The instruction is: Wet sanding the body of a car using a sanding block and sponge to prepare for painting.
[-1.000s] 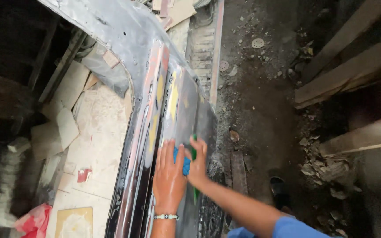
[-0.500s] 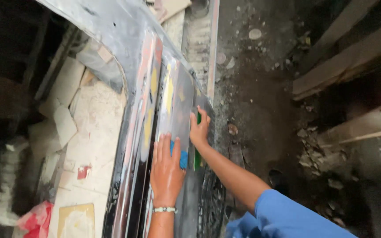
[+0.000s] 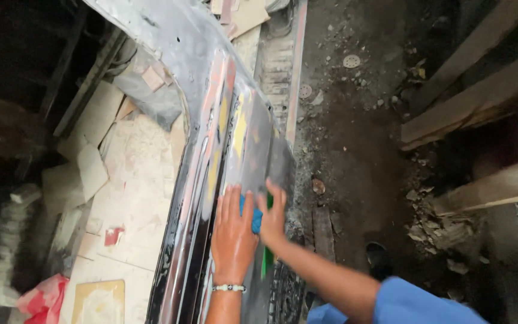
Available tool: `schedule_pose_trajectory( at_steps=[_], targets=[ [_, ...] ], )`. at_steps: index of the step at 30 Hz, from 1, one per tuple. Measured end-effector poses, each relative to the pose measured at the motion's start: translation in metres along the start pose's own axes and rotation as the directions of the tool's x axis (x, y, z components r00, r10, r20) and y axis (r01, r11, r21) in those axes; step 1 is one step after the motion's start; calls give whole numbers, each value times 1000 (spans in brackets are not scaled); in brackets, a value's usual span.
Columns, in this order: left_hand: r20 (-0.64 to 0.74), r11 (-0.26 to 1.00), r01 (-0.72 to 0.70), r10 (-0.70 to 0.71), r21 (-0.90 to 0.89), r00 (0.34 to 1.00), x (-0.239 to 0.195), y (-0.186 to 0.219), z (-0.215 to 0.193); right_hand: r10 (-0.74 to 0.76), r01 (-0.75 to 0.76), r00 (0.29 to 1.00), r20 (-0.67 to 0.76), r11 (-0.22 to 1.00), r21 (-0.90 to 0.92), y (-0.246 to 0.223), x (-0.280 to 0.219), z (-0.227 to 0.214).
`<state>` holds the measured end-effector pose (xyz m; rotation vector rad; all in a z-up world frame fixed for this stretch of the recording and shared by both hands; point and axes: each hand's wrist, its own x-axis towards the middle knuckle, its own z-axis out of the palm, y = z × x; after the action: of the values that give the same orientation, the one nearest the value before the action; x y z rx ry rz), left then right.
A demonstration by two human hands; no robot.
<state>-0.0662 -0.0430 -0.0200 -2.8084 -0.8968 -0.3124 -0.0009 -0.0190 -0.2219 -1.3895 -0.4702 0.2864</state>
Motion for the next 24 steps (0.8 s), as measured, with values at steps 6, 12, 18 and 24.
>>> schedule_pose_trajectory(
  at_steps=[6,12,18,24],
  targets=[
    [106,998,50,-47,-29,993,13,11,-24,97,-97,995,15,995,-4,12,34,10],
    [-24,999,12,-13,-41,1000,0,2,-3,-40,38,996,80,999,23,-12,-28,-15],
    [61,999,40,-38,-23,997,8,8,-19,94,-94,995,-21,996,-2,10,66,17],
    [-65,1000,-3,3,-12,998,-1,-1,4,-39,41,998,54,998,-41,8,-9,2]
  ],
)
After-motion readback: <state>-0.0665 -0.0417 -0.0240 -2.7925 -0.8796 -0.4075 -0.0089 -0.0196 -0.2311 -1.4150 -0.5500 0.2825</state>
